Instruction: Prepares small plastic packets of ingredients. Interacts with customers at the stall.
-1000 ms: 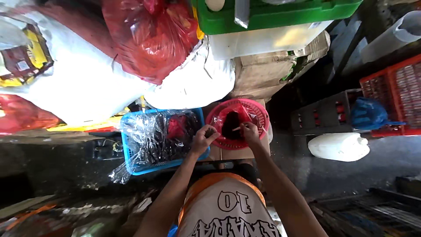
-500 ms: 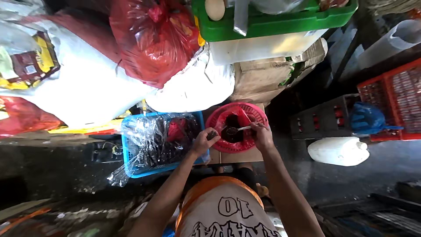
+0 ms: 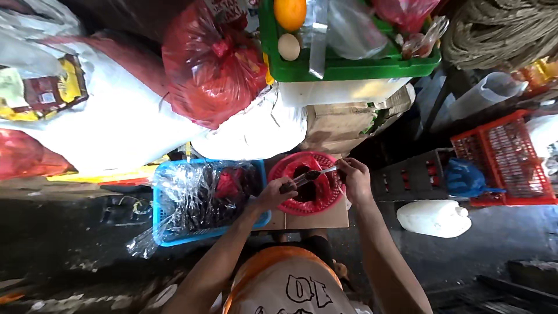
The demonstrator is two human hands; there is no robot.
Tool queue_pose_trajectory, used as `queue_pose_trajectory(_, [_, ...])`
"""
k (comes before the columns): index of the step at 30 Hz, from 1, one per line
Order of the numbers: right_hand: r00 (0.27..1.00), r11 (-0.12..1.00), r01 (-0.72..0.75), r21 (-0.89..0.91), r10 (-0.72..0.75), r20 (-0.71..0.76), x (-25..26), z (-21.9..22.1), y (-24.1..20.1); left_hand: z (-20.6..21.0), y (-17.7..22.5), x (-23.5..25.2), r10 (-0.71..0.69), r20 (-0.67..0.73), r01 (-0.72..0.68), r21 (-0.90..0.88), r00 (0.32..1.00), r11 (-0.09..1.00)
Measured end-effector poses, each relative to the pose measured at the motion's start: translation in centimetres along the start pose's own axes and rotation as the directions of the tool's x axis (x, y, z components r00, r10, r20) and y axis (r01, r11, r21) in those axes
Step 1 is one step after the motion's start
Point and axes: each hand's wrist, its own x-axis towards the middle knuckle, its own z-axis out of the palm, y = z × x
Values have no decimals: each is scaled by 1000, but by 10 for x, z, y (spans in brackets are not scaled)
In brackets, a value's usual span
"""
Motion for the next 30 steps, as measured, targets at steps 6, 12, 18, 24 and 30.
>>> queue_pose_trajectory(6, [911, 703, 409, -581, -348, 221, -28, 34, -29, 16, 1, 7, 1, -46, -5, -84, 999, 996])
queue_pose_trajectory(12, [858, 747, 461, -480, -512, 26, -53, 9, -36, 16, -1, 9, -49, -127, 25, -181, 991, 983])
queue_pose_trajectory(18, [993, 725, -31, -688, -57, -106, -6, 8, 84, -3, 1, -2, -25, -200, 1, -120, 980, 993])
queue_pose_trajectory(24, [969, 838, -245, -488, 200, -143, 1, 39, 130, -10, 1, -6, -38, -221, 22, -74, 975, 997])
queue_pose_trajectory(30, [901, 904, -420, -85, 403, -159, 5, 50, 134, -15, -6, -14, -75, -267, 64, -49, 961, 997])
